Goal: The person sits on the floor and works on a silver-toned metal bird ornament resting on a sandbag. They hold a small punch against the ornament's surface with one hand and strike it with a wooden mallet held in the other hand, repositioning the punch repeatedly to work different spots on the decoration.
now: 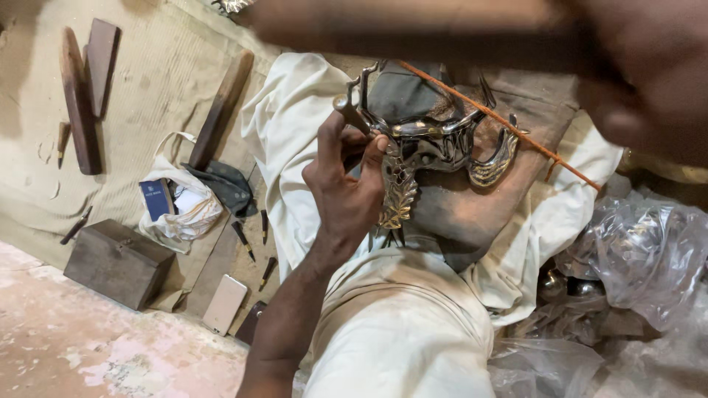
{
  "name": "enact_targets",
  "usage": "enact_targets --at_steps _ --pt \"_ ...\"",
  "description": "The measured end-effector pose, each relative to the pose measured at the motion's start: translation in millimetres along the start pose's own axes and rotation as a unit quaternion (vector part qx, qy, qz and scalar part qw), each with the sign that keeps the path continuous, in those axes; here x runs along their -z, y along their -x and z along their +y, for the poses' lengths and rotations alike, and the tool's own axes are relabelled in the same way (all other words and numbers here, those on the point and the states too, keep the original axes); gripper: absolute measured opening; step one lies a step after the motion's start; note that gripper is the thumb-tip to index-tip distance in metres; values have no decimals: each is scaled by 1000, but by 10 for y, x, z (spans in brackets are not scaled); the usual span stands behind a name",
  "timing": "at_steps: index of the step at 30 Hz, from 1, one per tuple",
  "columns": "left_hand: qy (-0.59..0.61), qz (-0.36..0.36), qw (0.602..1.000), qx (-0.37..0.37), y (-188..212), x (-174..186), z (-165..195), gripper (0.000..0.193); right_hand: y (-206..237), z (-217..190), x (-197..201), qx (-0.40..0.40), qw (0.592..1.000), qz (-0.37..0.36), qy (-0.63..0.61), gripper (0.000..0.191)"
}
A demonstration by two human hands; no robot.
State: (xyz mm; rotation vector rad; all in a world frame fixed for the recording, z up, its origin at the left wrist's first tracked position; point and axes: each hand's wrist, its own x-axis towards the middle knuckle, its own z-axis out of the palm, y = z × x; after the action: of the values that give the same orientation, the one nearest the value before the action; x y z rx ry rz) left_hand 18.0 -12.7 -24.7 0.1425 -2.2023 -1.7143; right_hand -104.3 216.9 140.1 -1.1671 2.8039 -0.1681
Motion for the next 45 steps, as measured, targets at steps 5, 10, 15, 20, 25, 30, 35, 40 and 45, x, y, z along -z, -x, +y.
enact_targets --at_steps 5,10,15,20,25,30,35,40,45 --pt "38 -15 998 54 -210 111 -48 47 146 5 -1 -27 1000 2 2 65" --pt "16 -283 957 -63 -698 268 -158 59 437 104 -215 -110 986 35 -122 66" --pt "-57 -333 937 -89 -782 215 -79 57 656 115 -477 -117 986 66 -97 62" --pt "-86 -320 940 -81 -742 165 13 52 810 102 -590 -191 976 -16 -104 65" --pt "-78 -361 925 -87 -803 128 70 52 1057 134 -767 -206 967 23 -145 64" --pt "-121 -424 890 -112 -873 131 126 46 1395 -86 -1069 -280 925 90 -241 66" --pt "-130 -464 864 -145 -926 151 165 50 1594 -415 -1310 -355 898 89 -245 67" --pt "-113 -450 866 -189 -957 181 218 58 1649 -535 -1386 -306 905 108 -276 68" --pt "-146 -485 843 -180 -976 166 237 52 1667 -656 -1471 -410 868 53 -276 66"
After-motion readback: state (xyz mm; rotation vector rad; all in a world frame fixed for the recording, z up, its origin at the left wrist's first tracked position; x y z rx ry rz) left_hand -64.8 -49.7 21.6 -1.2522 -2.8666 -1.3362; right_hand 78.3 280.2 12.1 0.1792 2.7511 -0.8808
